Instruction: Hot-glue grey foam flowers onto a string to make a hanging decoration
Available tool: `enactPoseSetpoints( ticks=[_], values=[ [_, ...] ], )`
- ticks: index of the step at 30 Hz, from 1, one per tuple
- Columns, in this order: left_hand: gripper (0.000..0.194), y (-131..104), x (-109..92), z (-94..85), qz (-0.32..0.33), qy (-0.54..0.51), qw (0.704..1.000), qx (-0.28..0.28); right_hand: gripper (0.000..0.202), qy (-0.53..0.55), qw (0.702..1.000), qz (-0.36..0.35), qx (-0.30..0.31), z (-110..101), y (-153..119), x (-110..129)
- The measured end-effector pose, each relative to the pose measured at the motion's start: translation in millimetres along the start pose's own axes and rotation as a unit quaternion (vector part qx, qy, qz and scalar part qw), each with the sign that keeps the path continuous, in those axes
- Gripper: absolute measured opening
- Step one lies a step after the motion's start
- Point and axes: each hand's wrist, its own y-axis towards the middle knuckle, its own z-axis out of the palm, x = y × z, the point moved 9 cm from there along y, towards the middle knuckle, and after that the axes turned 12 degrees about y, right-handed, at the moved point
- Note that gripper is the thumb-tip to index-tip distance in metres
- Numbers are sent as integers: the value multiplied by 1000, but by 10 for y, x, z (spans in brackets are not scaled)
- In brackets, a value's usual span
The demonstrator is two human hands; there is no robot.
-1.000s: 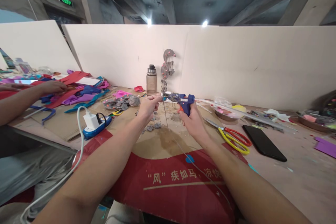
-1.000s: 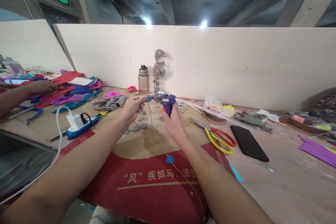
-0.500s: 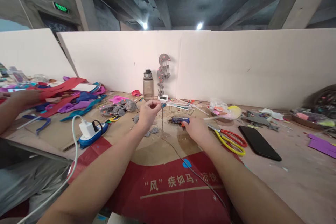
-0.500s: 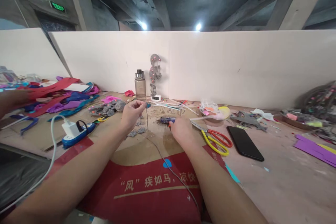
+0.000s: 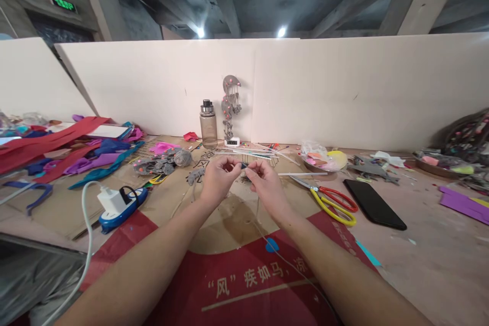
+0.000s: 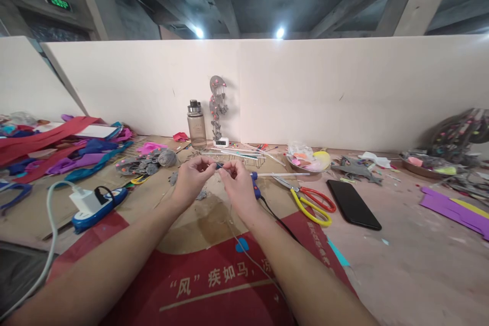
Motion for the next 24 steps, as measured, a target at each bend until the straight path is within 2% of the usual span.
enactPoseSetpoints(
  ticks=[4,7,13,20,24],
  values=[
    [14,-9,47,80,-53,-105,993,31,18,-102,993,-65,-13,-31,-7,177],
    [14,-28,85,118,-83,-160,983,39,19,-138,987,-82,-23,-29,-20,206],
    [15,-74,92,200,-106,-251,960,63,22,-153,983,-90,-45,-64,-33,250],
    [15,-97,4,245,-91,-292,948,86,23,-155,981,-97,-57,-62,-47,305],
    [15,-117,-13,277,-106,-315,938,99,22,-159,980,-99,-68,-97,-39,299]
  ],
)
